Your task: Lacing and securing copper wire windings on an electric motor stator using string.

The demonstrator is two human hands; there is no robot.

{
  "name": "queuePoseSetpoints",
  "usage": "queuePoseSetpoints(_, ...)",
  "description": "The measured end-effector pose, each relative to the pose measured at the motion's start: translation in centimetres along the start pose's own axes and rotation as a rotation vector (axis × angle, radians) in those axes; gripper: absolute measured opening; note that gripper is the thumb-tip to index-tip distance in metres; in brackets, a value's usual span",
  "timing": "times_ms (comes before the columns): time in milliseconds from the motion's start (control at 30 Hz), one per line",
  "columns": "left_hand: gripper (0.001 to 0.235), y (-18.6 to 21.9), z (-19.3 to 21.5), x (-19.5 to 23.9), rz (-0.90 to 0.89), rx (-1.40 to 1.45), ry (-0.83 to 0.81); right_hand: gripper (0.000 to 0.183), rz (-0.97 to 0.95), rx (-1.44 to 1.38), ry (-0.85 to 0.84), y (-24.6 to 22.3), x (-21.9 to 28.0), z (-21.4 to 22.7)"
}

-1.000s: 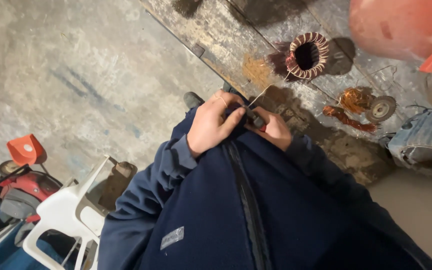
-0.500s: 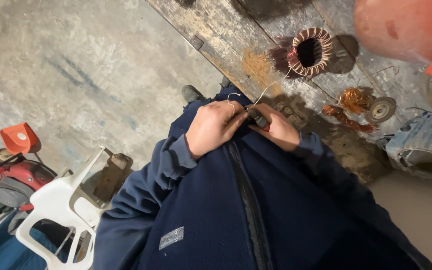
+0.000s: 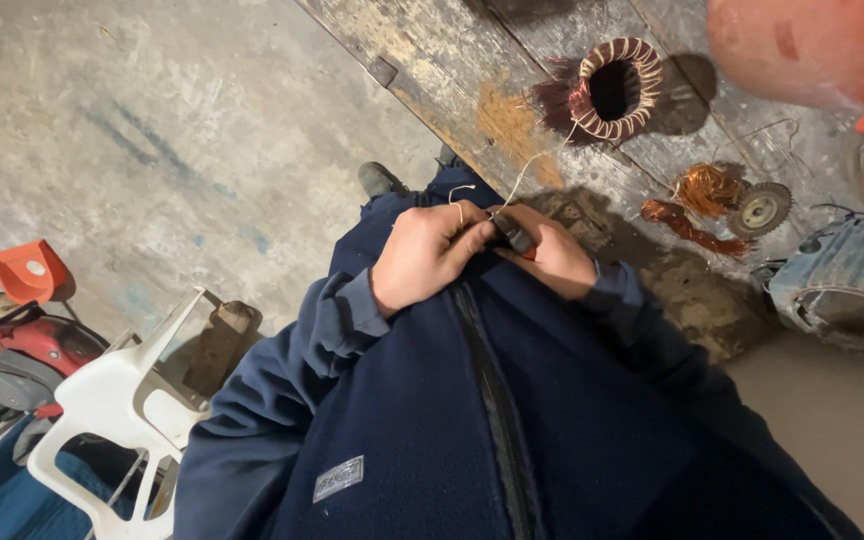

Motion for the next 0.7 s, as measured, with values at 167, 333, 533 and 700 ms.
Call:
queuePoseSetpoints(167, 0.015, -0.7, -0.6, 0.0, 0.084, 0.116, -0.005, 0.04, -0.037, 0.029, 0.047, 1.1, 0.5, -0.3)
queuePoseSetpoints(333, 0.017, -0.8, -1.2, 0.0, 0.077, 0.187, -0.032, 0.031, -0.075, 0.0, 0.086, 1.7, 0.7, -0.5)
queuePoseSetpoints(533, 0.018, -1.1, -1.8, -0.2, 0.093, 0.26, -0.064, 0.033, -0.085, -0.063, 0.213, 1.2, 0.9, -0.2)
queuePoseSetpoints(700, 0.02, -0.6, -2.2, -0.1, 0.017, 0.23, -0.109, 0.031, -0.038, 0.074, 0.174, 3.4, 1.1, 0.0)
Point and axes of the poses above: each hand's wrist, its own x-axis away from the middle knuckle, its own z-axis out of the back of the hand, y = z × x, the point moved 8 cm from there along -x, towards the middle knuckle, and after that the axes turned 4 degrees about z, right-handed, at the moved point
